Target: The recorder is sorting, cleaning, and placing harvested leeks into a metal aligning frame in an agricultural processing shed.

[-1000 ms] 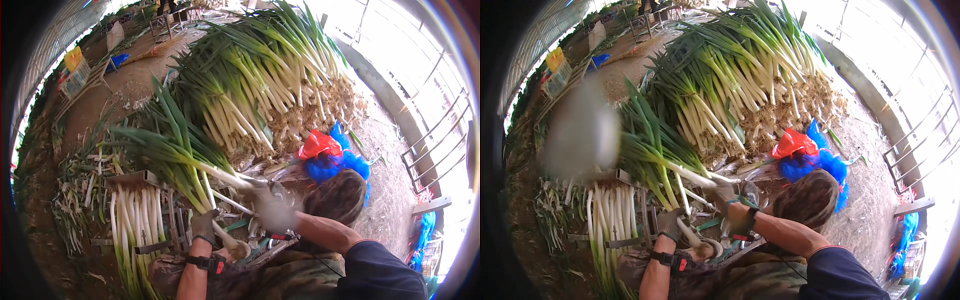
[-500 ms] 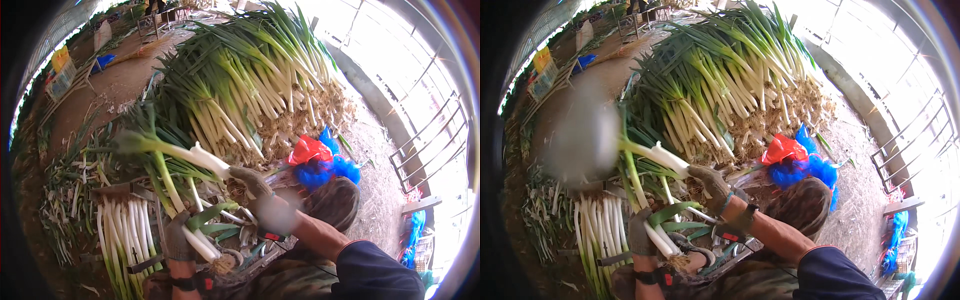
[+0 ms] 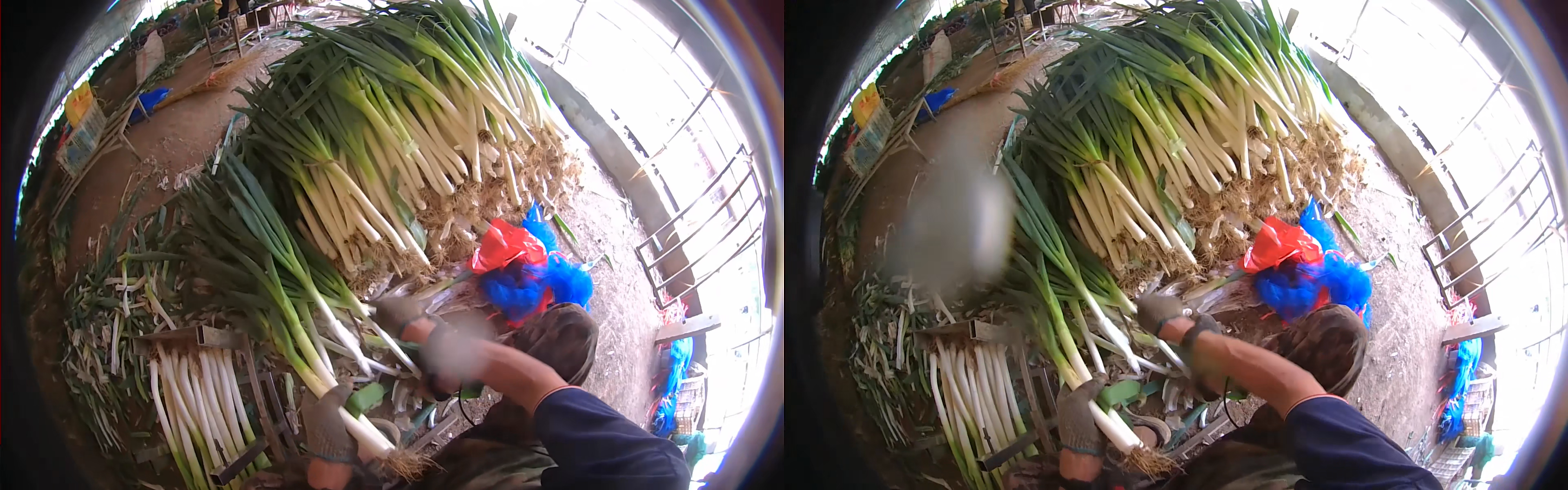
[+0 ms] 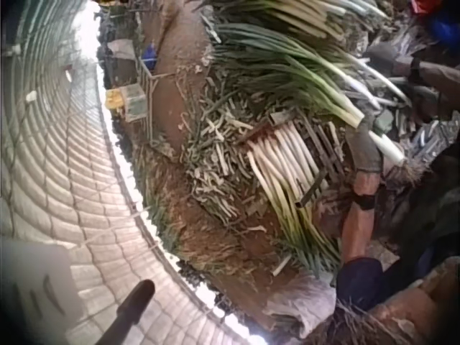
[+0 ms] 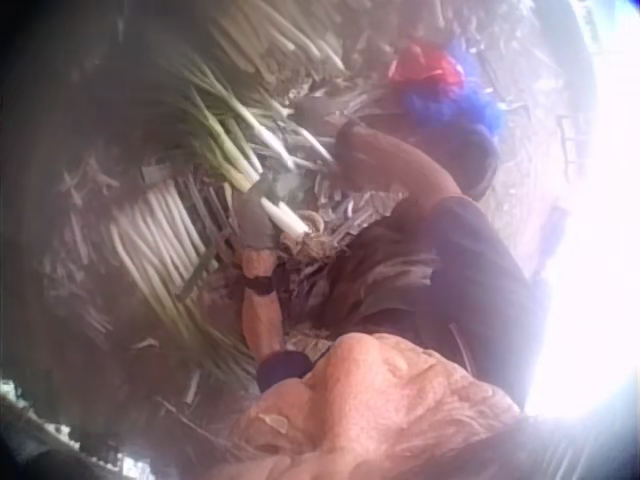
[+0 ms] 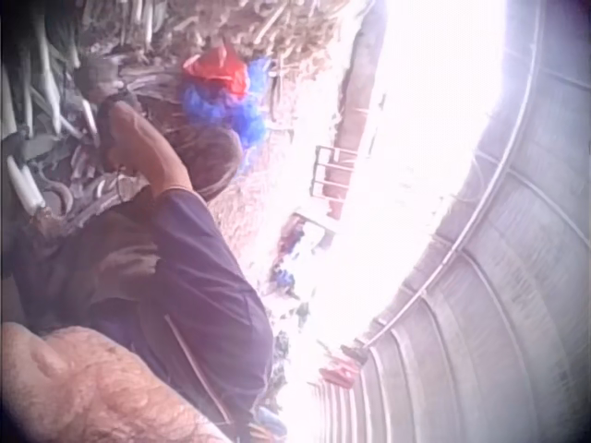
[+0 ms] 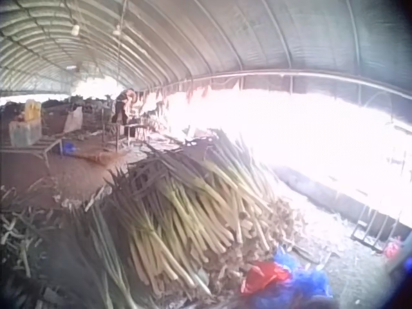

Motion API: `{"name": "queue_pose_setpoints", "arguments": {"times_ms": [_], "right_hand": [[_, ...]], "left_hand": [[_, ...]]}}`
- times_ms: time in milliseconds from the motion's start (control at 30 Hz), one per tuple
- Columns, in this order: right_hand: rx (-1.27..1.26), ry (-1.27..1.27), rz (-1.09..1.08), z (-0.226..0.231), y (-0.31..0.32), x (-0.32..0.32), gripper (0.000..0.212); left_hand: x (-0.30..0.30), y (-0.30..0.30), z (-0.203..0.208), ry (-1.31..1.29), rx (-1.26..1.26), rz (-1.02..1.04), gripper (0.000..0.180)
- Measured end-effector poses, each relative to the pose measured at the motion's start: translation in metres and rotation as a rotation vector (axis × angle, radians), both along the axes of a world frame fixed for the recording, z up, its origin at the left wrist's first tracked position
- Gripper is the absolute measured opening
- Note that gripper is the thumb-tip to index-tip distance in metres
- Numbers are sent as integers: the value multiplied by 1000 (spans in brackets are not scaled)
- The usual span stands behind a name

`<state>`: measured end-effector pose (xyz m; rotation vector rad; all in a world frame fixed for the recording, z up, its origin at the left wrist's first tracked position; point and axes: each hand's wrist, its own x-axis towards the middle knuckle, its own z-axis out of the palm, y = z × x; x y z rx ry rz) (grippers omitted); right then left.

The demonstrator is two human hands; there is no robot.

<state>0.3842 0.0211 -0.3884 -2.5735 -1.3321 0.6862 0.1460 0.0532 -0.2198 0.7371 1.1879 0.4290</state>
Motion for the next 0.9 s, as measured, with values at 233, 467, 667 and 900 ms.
{"name": "queue_pose_setpoints", "arguments": {"times_ms": [233,467,667,900], "right_hand": [[382,-525,-424,43,57,202,54],[170,-530,-560,39,92,251,67],[-73,-267,-264,69,98,233,40],[204,-200,153,59,60,111,49]], "left_hand": [[8,0,37,-86,-77,-41,29],[20,4,-31,-102,-204,-13,25],[41,8,-13,-21,-278,-14,25],[35,5,-21,-30,-268,-1,20]]}}
